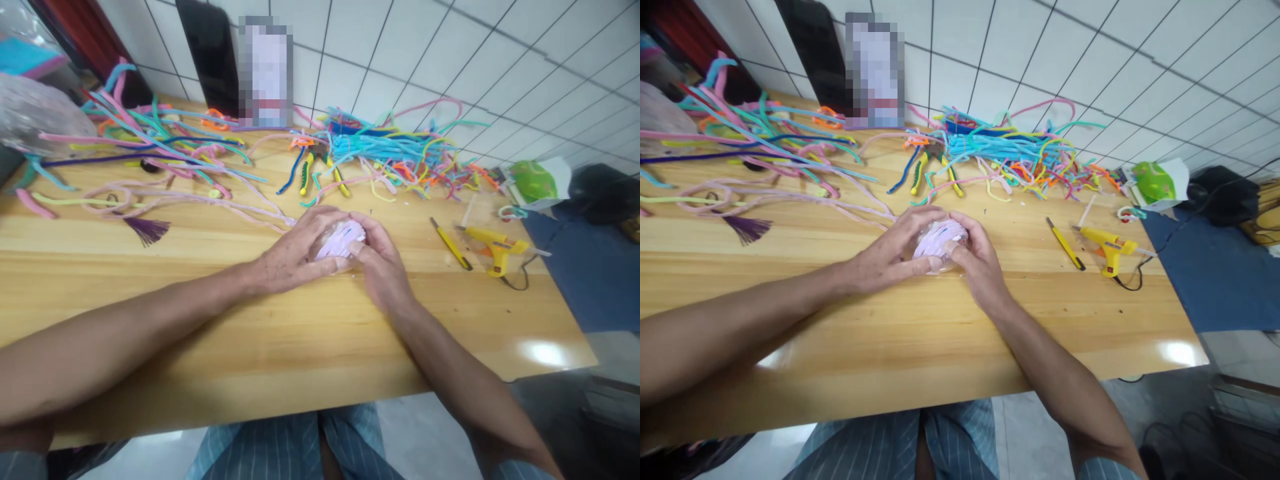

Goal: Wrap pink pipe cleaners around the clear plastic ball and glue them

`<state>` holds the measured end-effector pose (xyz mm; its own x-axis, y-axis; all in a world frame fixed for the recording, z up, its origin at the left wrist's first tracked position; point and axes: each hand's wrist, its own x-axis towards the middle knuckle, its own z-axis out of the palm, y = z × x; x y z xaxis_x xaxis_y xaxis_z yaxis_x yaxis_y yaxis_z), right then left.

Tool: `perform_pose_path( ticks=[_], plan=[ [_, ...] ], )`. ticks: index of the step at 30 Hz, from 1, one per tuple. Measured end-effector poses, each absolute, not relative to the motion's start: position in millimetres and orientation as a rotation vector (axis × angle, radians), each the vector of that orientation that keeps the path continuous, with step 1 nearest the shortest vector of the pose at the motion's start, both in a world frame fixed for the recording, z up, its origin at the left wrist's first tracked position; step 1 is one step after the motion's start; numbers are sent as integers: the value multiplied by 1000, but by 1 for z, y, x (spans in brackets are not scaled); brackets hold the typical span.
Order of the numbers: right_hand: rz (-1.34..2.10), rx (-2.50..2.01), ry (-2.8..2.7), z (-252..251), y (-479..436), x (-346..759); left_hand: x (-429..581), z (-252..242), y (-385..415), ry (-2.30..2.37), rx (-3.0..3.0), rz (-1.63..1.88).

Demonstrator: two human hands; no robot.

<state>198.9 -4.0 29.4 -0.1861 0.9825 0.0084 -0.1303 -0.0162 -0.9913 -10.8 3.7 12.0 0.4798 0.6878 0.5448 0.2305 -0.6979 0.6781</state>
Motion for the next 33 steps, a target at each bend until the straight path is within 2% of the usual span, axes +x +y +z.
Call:
perform_pose_path(
  ticks=[13, 20, 33],
  plan=[
    [1368, -1047, -1250, 30, -6, 197, -8, 19, 4, 787, 2067, 1149],
    [1182, -1039, -1296, 39, -11, 201, -4, 11, 0, 769, 2100, 1267],
    [1063, -992, -1493, 44, -14, 213, -3, 11, 0, 747, 2158, 1289]
  ],
)
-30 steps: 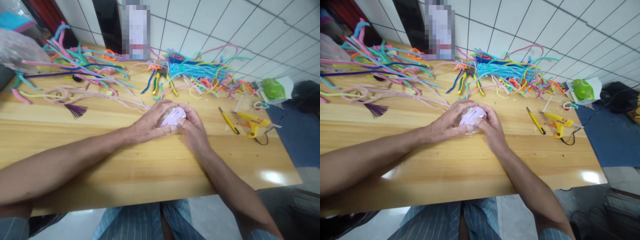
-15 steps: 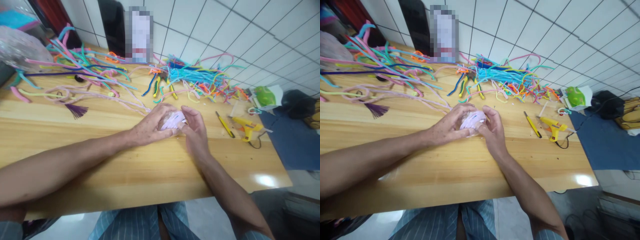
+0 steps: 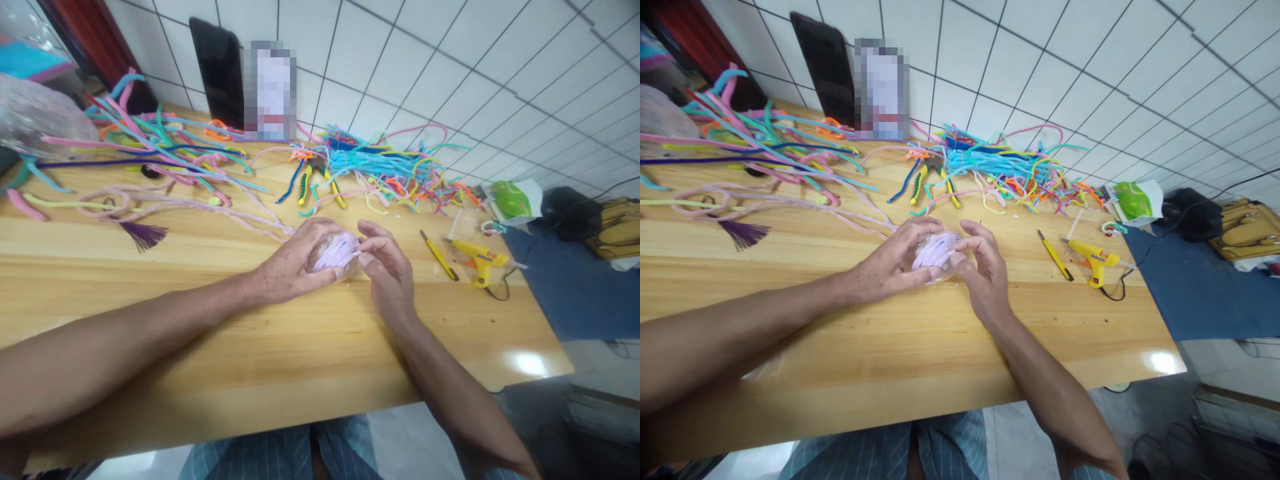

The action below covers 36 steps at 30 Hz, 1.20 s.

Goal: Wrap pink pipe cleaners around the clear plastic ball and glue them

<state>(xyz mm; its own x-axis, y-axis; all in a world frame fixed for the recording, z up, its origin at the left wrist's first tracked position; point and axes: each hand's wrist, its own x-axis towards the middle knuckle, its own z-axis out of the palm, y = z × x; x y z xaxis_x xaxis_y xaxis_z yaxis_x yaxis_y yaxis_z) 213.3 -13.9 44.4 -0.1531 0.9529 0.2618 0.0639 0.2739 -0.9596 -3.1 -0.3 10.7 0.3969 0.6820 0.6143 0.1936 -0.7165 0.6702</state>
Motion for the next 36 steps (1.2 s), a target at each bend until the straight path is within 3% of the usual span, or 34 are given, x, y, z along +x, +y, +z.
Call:
perform_pose_path(
  ticks=[8, 36],
  plan=[
    [1003, -1068, -1487, 41, -10, 211, -4, 10, -1, 721, 2187, 1277],
    [1436, -986, -1192, 36, -8, 200, -5, 7, 0, 675, 2194, 1293]
  ],
)
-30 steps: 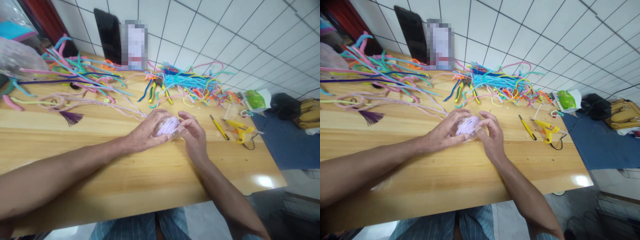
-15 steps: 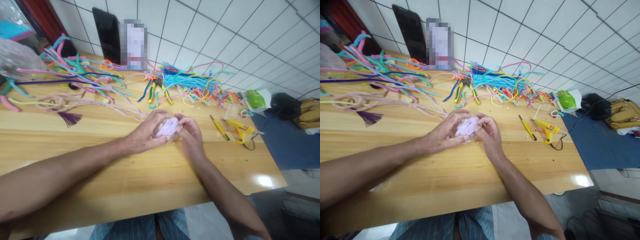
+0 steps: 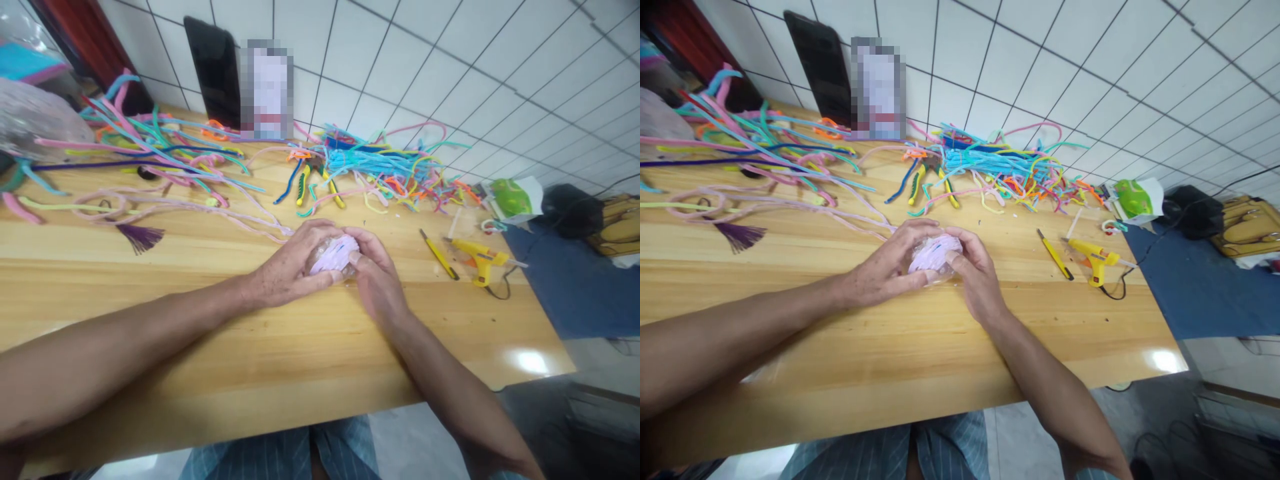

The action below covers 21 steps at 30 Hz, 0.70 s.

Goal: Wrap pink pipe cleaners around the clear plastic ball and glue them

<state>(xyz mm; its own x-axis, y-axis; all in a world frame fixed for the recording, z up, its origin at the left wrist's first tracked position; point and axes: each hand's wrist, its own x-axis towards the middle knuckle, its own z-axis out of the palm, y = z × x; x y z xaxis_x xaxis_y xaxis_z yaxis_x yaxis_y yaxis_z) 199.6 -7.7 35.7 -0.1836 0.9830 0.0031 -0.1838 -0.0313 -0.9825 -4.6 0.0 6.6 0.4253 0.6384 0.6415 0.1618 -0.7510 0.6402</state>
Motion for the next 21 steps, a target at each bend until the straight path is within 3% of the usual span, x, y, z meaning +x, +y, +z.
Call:
perform_pose_path(
  ticks=[21],
  plan=[
    [1544, -1081, -1144, 35, -2, 205, -1, 18, 1, 777, 2016, 1186]
  ],
)
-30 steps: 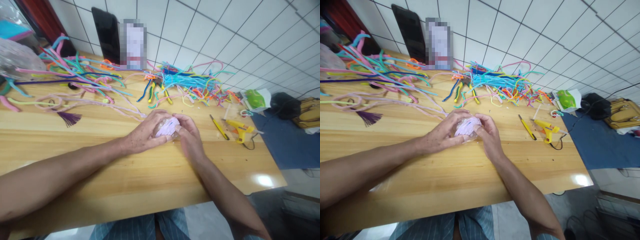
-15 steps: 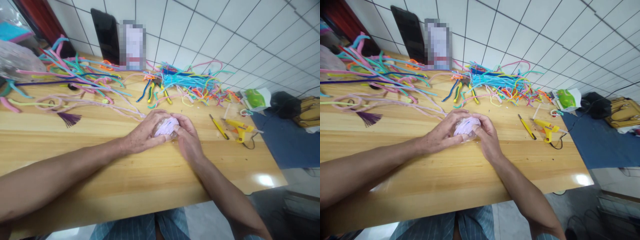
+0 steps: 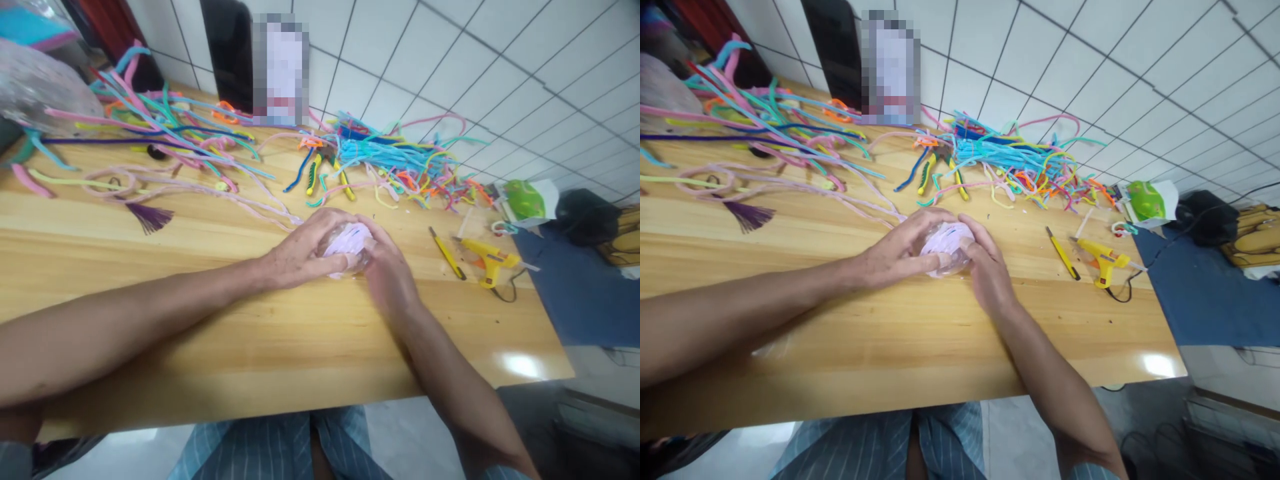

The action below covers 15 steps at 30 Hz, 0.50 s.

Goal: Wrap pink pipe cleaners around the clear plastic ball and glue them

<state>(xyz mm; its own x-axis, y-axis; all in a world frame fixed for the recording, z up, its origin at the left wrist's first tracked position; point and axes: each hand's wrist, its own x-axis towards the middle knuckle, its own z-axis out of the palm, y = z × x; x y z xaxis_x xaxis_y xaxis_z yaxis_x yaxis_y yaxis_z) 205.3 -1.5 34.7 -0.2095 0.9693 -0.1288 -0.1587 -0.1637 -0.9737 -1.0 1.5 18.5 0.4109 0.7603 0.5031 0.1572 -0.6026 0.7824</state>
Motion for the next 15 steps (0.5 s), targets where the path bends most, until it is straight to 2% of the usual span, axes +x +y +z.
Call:
perform_pose_path(
  ticks=[15],
  plan=[
    [1468, -1097, -1263, 46, -2, 205, 8, 16, 11, 719, 1960, 1206]
  ],
)
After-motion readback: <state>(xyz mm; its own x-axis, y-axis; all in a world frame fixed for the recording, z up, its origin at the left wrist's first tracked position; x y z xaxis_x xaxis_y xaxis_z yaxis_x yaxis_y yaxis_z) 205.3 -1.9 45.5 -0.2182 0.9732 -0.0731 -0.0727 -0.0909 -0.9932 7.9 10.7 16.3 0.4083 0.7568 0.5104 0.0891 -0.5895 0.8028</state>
